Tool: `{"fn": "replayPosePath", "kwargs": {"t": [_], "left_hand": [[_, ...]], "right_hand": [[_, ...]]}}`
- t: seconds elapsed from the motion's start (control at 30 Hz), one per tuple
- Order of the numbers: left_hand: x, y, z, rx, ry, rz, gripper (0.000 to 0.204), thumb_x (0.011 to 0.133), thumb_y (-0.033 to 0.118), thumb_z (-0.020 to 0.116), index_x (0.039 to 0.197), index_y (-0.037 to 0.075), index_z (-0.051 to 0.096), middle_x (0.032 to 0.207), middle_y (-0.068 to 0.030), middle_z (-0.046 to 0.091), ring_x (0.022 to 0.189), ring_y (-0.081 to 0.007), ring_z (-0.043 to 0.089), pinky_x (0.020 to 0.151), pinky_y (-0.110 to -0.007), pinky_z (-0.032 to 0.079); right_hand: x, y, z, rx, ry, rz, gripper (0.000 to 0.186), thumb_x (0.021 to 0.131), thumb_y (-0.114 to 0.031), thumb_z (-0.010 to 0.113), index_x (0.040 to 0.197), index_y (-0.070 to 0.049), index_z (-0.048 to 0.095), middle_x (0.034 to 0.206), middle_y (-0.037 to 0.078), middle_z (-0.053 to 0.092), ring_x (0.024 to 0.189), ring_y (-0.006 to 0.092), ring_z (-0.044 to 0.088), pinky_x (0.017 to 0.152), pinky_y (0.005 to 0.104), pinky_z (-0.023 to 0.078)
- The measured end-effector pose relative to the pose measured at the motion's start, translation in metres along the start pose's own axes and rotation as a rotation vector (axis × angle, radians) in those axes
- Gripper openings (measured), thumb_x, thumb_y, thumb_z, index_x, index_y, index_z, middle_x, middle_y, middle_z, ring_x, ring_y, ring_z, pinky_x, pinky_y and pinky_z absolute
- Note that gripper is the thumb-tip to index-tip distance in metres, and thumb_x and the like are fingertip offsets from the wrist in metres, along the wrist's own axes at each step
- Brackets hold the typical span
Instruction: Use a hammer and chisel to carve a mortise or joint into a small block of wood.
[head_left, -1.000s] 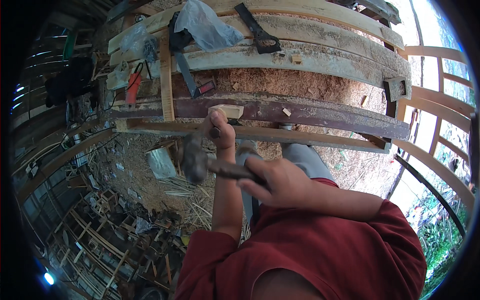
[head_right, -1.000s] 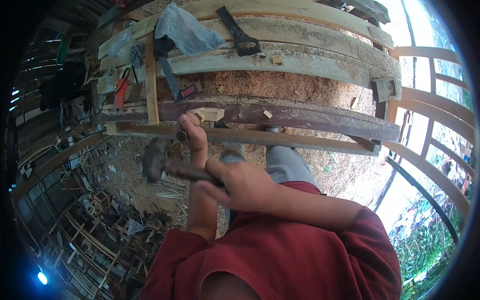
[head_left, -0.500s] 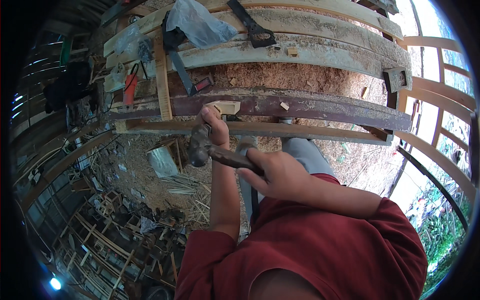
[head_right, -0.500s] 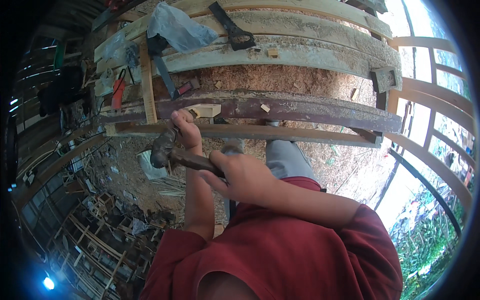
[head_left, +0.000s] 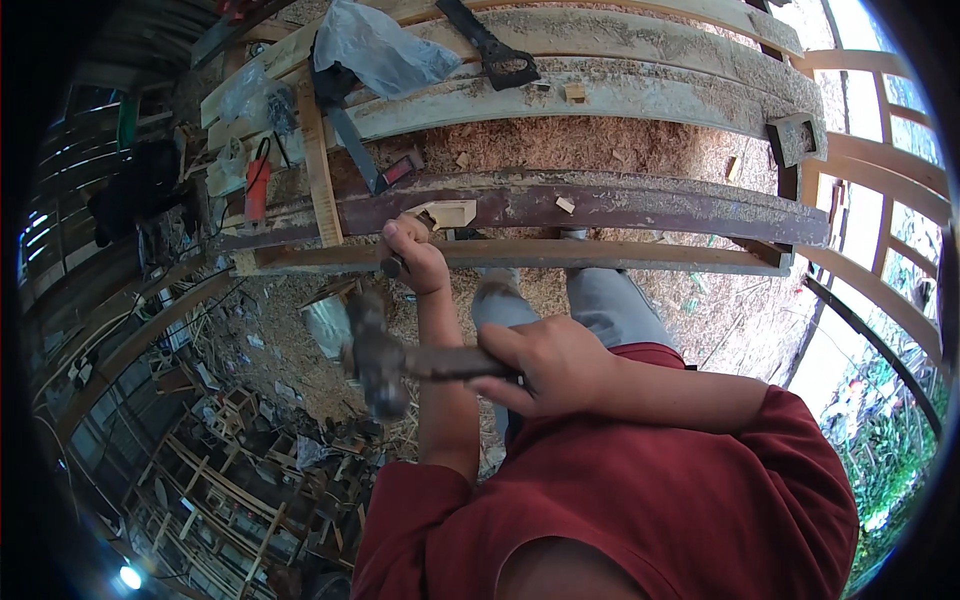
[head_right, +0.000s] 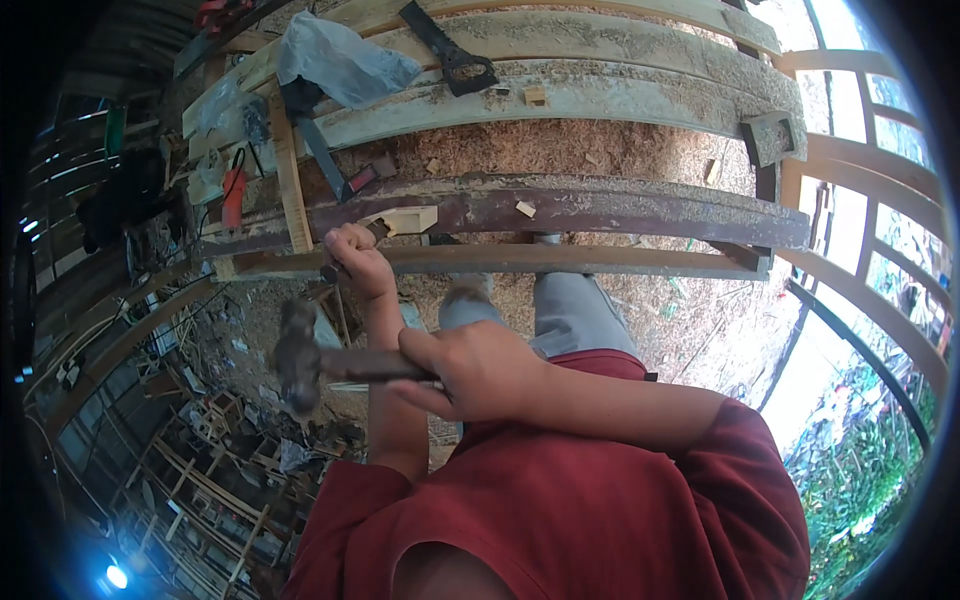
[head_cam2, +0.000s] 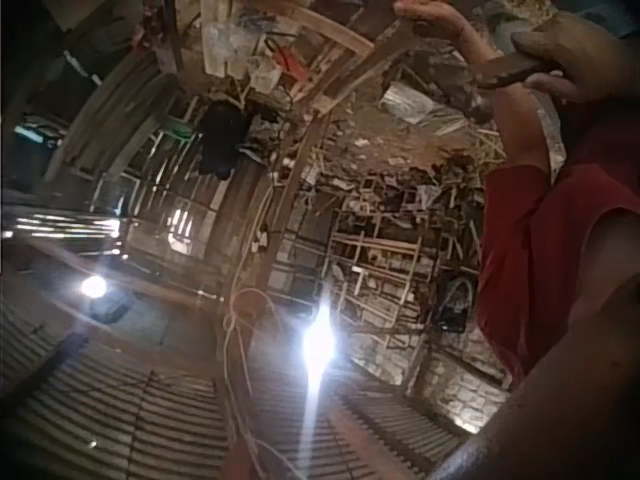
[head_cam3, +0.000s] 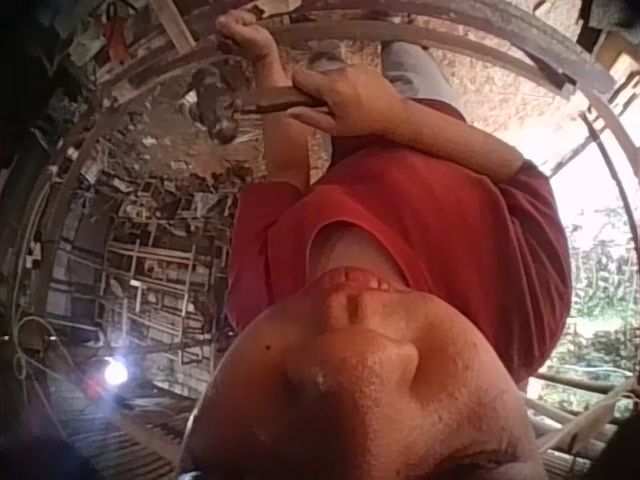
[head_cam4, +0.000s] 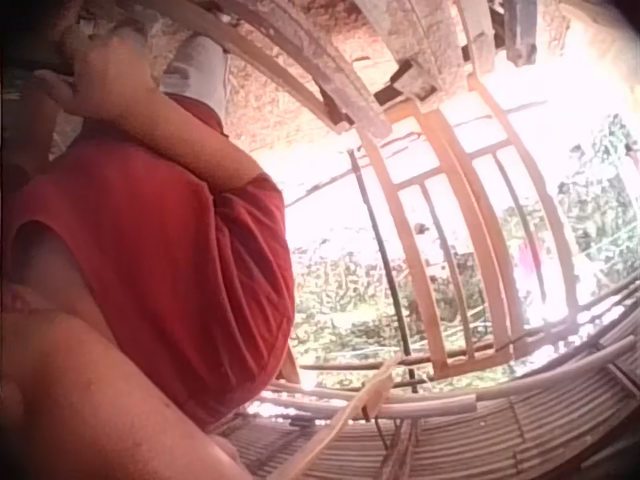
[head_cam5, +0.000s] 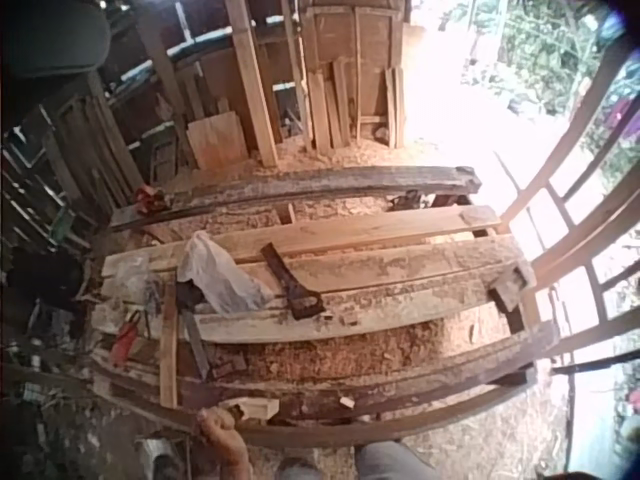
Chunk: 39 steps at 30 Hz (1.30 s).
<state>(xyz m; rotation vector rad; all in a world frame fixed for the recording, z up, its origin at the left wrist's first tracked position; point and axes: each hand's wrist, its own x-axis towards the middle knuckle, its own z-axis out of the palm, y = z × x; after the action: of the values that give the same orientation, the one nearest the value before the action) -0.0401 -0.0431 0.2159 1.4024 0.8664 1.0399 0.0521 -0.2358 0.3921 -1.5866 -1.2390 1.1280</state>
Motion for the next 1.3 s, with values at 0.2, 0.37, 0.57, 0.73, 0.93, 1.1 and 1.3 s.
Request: {"fn": "replayPosePath", "kwargs": {"t": [0.2,0.37,0.57,0.73,0.93,1.1,1.3], "left_hand": [[0.002,-0.005,-0.009,-0.017,0.02,-0.034,0.051,0.113,0.036,0.043,0.07,0.013,0.025,0.061,0.0003,0.028,0.057,-0.0118,0.026,0.056,-0.033,0.025],[0.004,0.0,-0.013,-0.128,0.057,-0.05,0.052,0.113,0.04,0.039,0.07,0.012,0.025,0.061,0.001,0.027,0.059,-0.0125,0.025,0.057,-0.034,0.022],[0.001,-0.004,-0.029,-0.185,-0.013,-0.013,0.048,0.111,0.036,0.042,0.072,0.014,0.025,0.062,0.0019,0.024,0.056,-0.0124,0.021,0.055,-0.033,0.022],[-0.001,-0.009,-0.025,-0.237,-0.043,0.054,0.045,0.11,0.032,0.039,0.071,0.014,0.026,0.06,0.0014,0.024,0.054,-0.012,0.021,0.055,-0.033,0.023],[-0.006,-0.022,-0.044,-0.213,-0.113,0.132,0.048,0.112,0.039,0.034,0.072,0.016,0.023,0.059,0.0021,0.023,0.054,-0.0117,0.017,0.055,-0.033,0.02],[0.022,-0.025,-0.038,-0.318,-0.019,0.268,0.045,0.111,0.037,0.032,0.072,0.014,0.028,0.059,0.0002,0.028,0.052,-0.0118,0.021,0.053,-0.031,0.023],[0.073,0.001,-0.048,-0.211,-0.231,0.301,0.049,0.114,0.039,0.035,0.073,0.012,0.032,0.06,-0.0008,0.033,0.053,-0.0112,0.025,0.052,-0.032,0.024]], "right_hand": [[0.006,0.006,0.001,0.095,0.06,0.198,0.039,0.101,-0.041,0.066,0.096,-0.004,0.054,0.07,0.021,0.06,0.065,0.0435,0.065,0.059,0.0515,0.049],[0.003,0.024,0.004,0.17,0.214,0.071,0.037,0.1,-0.033,0.072,0.092,-0.003,0.051,0.067,0.017,0.053,0.059,0.0355,0.061,0.056,0.0449,0.045],[0.072,0.141,0.047,0.311,0.486,0.439,0.041,0.092,-0.035,0.084,0.093,-0.003,0.058,0.067,0.003,0.054,0.06,0.0126,0.052,0.056,0.0353,0.042],[0.133,0.247,0.073,0.449,0.483,0.71,0.053,0.081,-0.044,0.091,0.096,-0.002,0.064,0.072,0.006,0.063,0.067,0.0148,0.062,0.063,0.0343,0.052],[0.149,0.268,0.113,0.561,0.504,0.707,0.049,0.082,-0.04,0.093,0.096,-0.005,0.062,0.069,-0.004,0.055,0.054,0.0058,0.049,0.046,0.0265,0.039],[0.149,0.272,0.118,0.527,0.552,0.63,0.055,0.078,-0.044,0.095,0.093,-0.005,0.061,0.075,-0.001,0.058,0.067,0.0087,0.054,0.06,0.0289,0.047],[0.149,0.264,0.106,0.46,0.503,0.684,0.059,0.074,-0.048,0.096,0.091,-0.005,0.06,0.078,0.002,0.061,0.072,0.0115,0.057,0.067,0.031,0.051]]}}
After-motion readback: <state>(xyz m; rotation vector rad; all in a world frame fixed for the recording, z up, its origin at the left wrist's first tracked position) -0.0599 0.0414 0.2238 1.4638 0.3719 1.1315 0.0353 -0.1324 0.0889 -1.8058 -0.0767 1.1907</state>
